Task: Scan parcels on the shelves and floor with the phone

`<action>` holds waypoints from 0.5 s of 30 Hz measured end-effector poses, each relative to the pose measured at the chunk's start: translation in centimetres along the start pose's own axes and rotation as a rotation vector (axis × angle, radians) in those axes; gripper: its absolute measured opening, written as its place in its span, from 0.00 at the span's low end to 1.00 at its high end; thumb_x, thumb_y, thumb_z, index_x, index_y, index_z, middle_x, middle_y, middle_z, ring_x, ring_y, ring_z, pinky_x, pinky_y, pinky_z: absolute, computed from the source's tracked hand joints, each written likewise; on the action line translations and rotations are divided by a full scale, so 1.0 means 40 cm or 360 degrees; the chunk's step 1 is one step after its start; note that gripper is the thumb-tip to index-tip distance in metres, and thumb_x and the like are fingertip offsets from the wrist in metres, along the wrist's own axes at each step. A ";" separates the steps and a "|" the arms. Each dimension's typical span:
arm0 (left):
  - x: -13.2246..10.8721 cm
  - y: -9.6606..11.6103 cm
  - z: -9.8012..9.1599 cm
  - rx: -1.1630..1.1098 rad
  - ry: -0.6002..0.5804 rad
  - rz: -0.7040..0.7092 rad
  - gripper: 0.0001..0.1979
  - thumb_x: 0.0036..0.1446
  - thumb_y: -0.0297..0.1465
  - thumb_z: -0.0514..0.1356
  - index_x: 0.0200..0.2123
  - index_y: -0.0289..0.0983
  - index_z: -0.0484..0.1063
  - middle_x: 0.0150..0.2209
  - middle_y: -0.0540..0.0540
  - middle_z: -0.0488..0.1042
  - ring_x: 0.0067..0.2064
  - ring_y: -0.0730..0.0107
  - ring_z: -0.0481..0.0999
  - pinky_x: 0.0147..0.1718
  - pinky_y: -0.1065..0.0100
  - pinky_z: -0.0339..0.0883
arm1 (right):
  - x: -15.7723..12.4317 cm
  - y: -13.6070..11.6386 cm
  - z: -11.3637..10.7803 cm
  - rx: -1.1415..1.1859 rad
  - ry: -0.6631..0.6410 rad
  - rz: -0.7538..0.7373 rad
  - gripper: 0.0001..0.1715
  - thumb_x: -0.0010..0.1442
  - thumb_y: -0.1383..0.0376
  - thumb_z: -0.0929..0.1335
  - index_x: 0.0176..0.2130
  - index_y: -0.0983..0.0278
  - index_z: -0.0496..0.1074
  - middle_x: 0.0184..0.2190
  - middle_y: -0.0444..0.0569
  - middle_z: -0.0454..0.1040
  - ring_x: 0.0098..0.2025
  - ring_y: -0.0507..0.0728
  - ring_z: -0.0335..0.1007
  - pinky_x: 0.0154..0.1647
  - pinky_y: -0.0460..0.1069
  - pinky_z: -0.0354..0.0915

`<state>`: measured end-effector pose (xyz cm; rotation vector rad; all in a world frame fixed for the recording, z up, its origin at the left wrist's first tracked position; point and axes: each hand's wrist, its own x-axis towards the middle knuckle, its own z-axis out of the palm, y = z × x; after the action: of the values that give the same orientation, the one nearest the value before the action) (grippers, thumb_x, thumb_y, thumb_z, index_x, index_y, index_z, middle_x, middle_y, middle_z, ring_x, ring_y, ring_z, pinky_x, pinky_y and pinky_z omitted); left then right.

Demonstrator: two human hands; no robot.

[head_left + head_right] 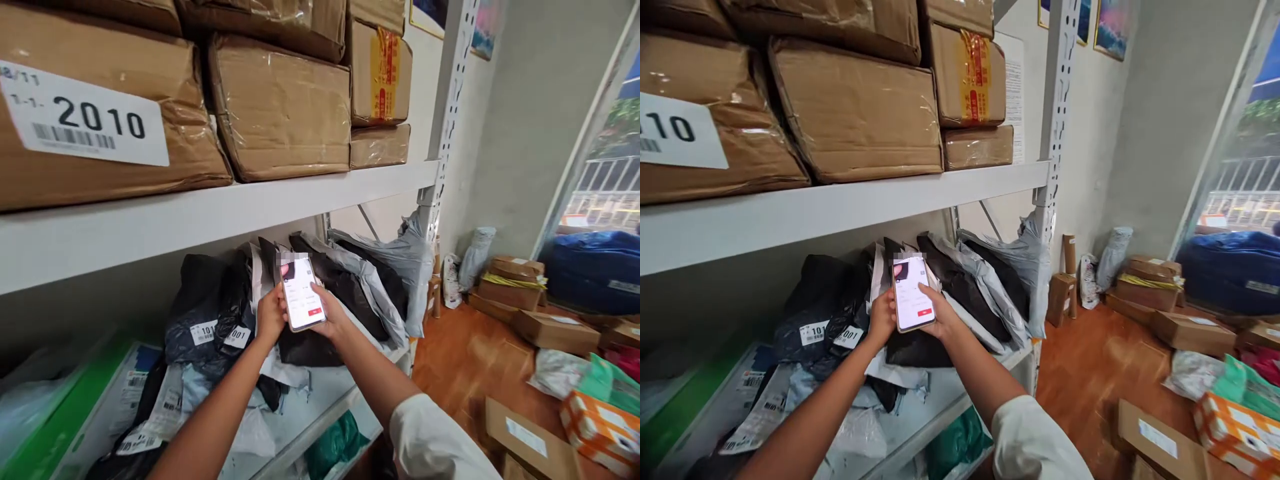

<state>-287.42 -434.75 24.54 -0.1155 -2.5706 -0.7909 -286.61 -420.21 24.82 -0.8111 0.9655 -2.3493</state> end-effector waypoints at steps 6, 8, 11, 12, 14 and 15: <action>0.000 -0.033 0.021 0.0062 0.0159 0.0103 0.23 0.63 0.33 0.45 0.57 0.38 0.69 0.47 0.42 0.77 0.45 0.63 0.76 0.46 0.66 0.67 | 0.137 -0.099 -0.178 -0.0384 0.0141 -0.0167 0.31 0.44 0.61 0.79 0.46 0.63 0.70 0.38 0.48 0.78 0.35 0.58 0.76 0.35 0.52 0.72; 0.004 -0.039 0.007 0.0215 -0.0042 0.0069 0.24 0.63 0.33 0.44 0.59 0.40 0.67 0.48 0.43 0.77 0.47 0.62 0.76 0.48 0.65 0.67 | 0.156 -0.152 -0.242 -0.0515 0.0167 -0.0192 0.28 0.43 0.65 0.80 0.43 0.63 0.72 0.37 0.46 0.78 0.35 0.56 0.75 0.35 0.48 0.71; 0.032 -0.015 -0.021 0.0416 -0.0391 -0.0118 0.24 0.63 0.31 0.44 0.60 0.47 0.66 0.51 0.46 0.75 0.51 0.63 0.74 0.50 0.64 0.66 | 0.180 -0.214 -0.305 -0.0612 0.0216 -0.0168 0.24 0.46 0.64 0.79 0.41 0.63 0.73 0.37 0.45 0.78 0.34 0.54 0.74 0.32 0.45 0.70; 0.050 0.003 -0.029 0.0469 -0.0466 -0.0162 0.24 0.63 0.31 0.45 0.59 0.49 0.66 0.52 0.48 0.75 0.52 0.64 0.74 0.51 0.63 0.65 | 0.184 -0.225 -0.313 -0.0620 0.0226 -0.0134 0.24 0.47 0.62 0.79 0.42 0.62 0.72 0.37 0.45 0.78 0.33 0.54 0.74 0.31 0.46 0.70; 0.099 0.047 -0.037 0.0639 -0.0536 -0.0227 0.21 0.61 0.32 0.49 0.56 0.48 0.67 0.50 0.46 0.75 0.49 0.61 0.76 0.48 0.62 0.66 | 0.178 -0.233 -0.311 -0.0614 0.0204 -0.0010 0.26 0.48 0.57 0.78 0.43 0.63 0.71 0.37 0.48 0.78 0.34 0.57 0.76 0.30 0.49 0.72; 0.129 0.069 -0.036 0.0753 -0.0522 -0.0257 0.19 0.61 0.33 0.50 0.54 0.46 0.68 0.48 0.44 0.76 0.46 0.59 0.76 0.45 0.61 0.67 | 0.169 -0.232 -0.303 -0.0576 0.0158 0.0088 0.28 0.49 0.55 0.78 0.45 0.63 0.70 0.38 0.50 0.78 0.35 0.59 0.77 0.30 0.51 0.73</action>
<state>-290.91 -433.52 29.29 0.1210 -3.0328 -0.2059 -301.39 -412.76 26.98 -0.7916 1.4644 -2.2156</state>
